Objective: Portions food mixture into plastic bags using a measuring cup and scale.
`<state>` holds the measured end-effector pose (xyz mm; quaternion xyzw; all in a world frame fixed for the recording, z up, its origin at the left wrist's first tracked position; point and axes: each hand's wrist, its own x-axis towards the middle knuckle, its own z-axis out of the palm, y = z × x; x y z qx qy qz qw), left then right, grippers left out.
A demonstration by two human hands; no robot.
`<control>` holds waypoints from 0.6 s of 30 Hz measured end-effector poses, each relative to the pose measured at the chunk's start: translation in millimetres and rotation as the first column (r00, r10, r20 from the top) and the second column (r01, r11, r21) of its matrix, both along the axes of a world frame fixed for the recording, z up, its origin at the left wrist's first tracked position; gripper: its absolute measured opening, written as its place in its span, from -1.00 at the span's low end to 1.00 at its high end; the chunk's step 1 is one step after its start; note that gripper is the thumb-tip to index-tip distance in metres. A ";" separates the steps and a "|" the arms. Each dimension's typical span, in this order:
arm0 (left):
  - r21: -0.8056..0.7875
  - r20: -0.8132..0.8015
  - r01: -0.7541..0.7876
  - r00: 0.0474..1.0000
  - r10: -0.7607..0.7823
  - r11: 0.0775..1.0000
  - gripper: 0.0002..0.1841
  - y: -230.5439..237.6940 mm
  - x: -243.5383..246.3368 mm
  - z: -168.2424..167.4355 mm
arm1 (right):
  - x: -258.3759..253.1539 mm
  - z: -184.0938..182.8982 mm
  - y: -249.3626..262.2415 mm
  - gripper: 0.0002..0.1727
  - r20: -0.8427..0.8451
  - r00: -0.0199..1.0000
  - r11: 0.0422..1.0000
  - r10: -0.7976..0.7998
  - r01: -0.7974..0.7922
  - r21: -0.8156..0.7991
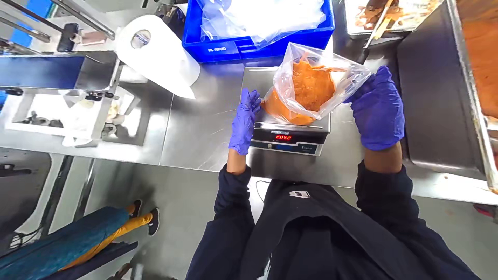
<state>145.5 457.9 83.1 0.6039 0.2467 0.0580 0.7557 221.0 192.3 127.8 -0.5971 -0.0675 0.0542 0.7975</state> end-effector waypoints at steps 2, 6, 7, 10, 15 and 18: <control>-0.006 0.009 -0.024 1.000 0.024 1.000 -0.32 -5.5 0.5 -4.4 | -1.0 1.5 0.7 -0.56 -0.019 1.000 0.999 -0.015 0.015 -0.031; 0.000 0.048 -0.065 0.997 0.065 0.998 -0.34 -7.1 -4.2 -2.7 | 1.7 0.6 -5.3 -0.57 -0.036 0.996 0.993 -0.081 0.078 -0.088; -0.003 0.055 -0.077 0.996 0.077 0.997 -0.34 -6.3 -6.7 -2.8 | 2.7 -0.3 -9.4 -0.55 -0.029 0.996 0.991 -0.087 0.084 -0.101; -0.025 0.073 -0.114 0.991 0.116 0.993 -0.32 -4.6 -15.3 -4.0 | 4.7 -4.3 -25.0 -0.52 -0.006 0.994 0.986 -0.105 0.104 -0.131; -0.040 0.072 -0.190 0.979 0.193 0.981 -0.32 -4.4 -30.5 -16.4 | 5.9 -17.8 -59.5 -0.54 -0.010 0.979 0.971 -0.202 0.199 -0.130; -0.077 0.092 -0.201 0.974 0.207 0.977 -0.28 -7.8 -29.0 -18.0 | 3.4 -25.1 -70.4 -0.55 -0.024 0.969 0.967 -0.247 0.244 -0.074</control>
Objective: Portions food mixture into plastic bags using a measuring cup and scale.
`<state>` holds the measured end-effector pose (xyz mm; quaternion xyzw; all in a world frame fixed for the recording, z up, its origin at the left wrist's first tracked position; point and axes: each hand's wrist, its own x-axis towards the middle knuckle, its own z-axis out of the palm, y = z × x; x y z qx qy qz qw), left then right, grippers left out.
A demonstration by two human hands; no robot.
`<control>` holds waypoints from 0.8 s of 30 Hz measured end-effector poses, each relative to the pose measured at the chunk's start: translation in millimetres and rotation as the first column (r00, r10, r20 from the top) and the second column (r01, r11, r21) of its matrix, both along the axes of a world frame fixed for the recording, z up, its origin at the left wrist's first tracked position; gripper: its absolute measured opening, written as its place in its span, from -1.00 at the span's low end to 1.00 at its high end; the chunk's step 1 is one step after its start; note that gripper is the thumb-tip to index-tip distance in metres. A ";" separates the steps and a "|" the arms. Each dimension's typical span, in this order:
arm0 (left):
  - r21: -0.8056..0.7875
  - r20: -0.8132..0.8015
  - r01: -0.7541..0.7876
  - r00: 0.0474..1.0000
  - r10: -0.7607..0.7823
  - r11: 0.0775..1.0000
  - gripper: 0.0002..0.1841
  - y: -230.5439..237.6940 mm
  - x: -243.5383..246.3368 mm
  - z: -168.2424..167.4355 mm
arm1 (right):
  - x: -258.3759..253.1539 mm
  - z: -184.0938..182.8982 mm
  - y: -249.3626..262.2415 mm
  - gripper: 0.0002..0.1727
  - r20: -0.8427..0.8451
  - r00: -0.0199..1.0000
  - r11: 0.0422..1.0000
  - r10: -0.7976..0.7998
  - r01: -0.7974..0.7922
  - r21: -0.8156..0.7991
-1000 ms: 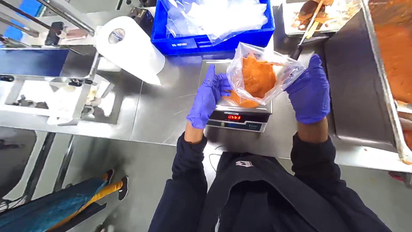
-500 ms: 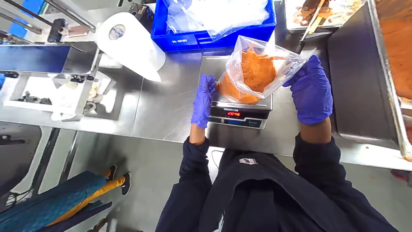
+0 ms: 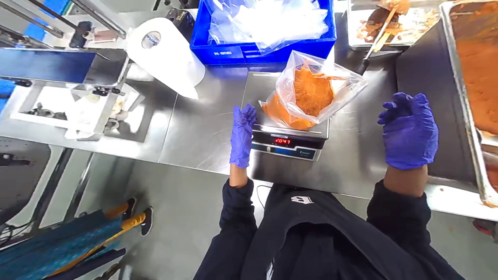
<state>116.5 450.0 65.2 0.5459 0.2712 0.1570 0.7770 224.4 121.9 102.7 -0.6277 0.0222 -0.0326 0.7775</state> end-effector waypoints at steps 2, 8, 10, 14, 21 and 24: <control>-0.019 0.033 0.041 0.999 -0.041 0.999 -0.22 -6.1 5.7 3.0 | -1.6 -3.1 1.1 -0.53 0.021 1.000 0.999 0.014 -0.015 0.052; 0.171 -0.013 0.279 0.960 -0.281 0.945 -0.04 -13.2 28.2 -14.6 | -10.6 2.6 39.9 -0.44 0.071 0.966 0.964 0.247 -0.253 0.084; 0.255 -0.072 0.297 0.955 -0.289 0.920 -0.11 -11.1 30.9 -17.9 | -13.2 8.5 62.3 -0.41 0.038 0.954 0.942 0.297 -0.299 0.152; 0.456 -0.252 0.383 0.921 -0.296 0.804 -0.28 -15.1 33.7 -5.7 | -20.5 11.5 92.1 -0.40 0.038 0.942 0.936 0.335 -0.337 0.103; 0.363 -0.215 0.367 0.928 -0.306 0.856 -0.28 -6.4 23.8 -2.0 | -23.3 12.0 102.4 -0.40 0.050 0.964 0.965 0.259 -0.261 0.027; 0.307 -0.018 0.154 0.988 -0.156 0.939 -0.19 -6.5 18.0 0.1 | -20.0 12.2 91.0 -0.46 0.059 0.982 0.975 0.180 -0.186 0.123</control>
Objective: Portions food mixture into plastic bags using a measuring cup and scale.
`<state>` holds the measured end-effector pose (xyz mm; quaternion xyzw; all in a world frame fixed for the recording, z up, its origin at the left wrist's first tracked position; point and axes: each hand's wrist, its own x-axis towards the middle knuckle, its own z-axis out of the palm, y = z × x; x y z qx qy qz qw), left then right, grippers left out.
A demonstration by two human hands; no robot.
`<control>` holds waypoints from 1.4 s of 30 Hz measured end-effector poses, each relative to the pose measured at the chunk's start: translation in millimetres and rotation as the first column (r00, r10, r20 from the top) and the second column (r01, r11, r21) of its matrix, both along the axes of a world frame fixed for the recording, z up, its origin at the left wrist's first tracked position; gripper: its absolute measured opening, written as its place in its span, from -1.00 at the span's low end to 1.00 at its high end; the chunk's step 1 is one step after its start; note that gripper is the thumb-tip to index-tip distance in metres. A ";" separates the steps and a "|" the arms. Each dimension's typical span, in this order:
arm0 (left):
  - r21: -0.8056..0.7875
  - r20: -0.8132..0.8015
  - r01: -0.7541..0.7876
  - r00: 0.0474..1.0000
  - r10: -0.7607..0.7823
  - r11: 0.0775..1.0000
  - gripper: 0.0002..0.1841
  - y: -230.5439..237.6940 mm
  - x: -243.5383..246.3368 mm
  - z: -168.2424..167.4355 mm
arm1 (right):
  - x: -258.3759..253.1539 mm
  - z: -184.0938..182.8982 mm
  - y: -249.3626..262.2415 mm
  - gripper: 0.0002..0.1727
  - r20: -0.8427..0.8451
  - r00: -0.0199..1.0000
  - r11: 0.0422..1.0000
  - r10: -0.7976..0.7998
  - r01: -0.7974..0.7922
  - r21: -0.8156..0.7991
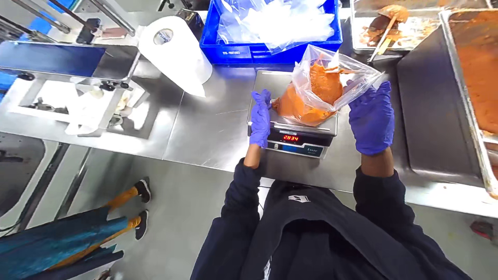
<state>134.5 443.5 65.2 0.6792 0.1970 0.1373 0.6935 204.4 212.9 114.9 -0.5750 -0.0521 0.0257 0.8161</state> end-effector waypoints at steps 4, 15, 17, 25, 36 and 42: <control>-0.078 0.112 -0.026 0.993 0.034 0.997 -0.08 -2.0 -12.4 27.1 | 2.9 -2.3 -23.8 -0.39 -0.041 0.998 0.998 -0.054 0.055 0.037; -0.479 0.077 0.256 0.965 -0.250 0.840 -0.17 -13.8 17.8 127.5 | 35.1 34.2 -9.6 -0.56 -0.031 0.959 0.954 0.282 -0.277 0.117; -0.469 0.146 0.217 0.975 -0.167 0.856 -0.21 -1.6 12.7 130.4 | 34.1 49.8 8.2 -0.58 0.018 0.950 0.947 0.311 -0.312 0.076; -0.472 0.188 -0.014 0.975 0.116 0.882 -0.06 101.8 -84.0 168.0 | 2.8 118.4 146.9 -0.70 0.106 0.789 0.793 0.605 -0.609 0.000; -0.507 0.035 -0.566 0.741 0.671 0.650 -0.07 311.1 -174.6 104.5 | -56.8 42.4 466.0 -0.76 -0.358 0.588 0.656 0.725 -0.748 0.101; -0.429 -0.038 -0.768 0.542 0.840 0.476 -0.04 425.6 -186.6 65.3 | -70.3 -7.9 633.5 -0.76 -0.367 0.491 0.475 0.790 -0.869 -0.141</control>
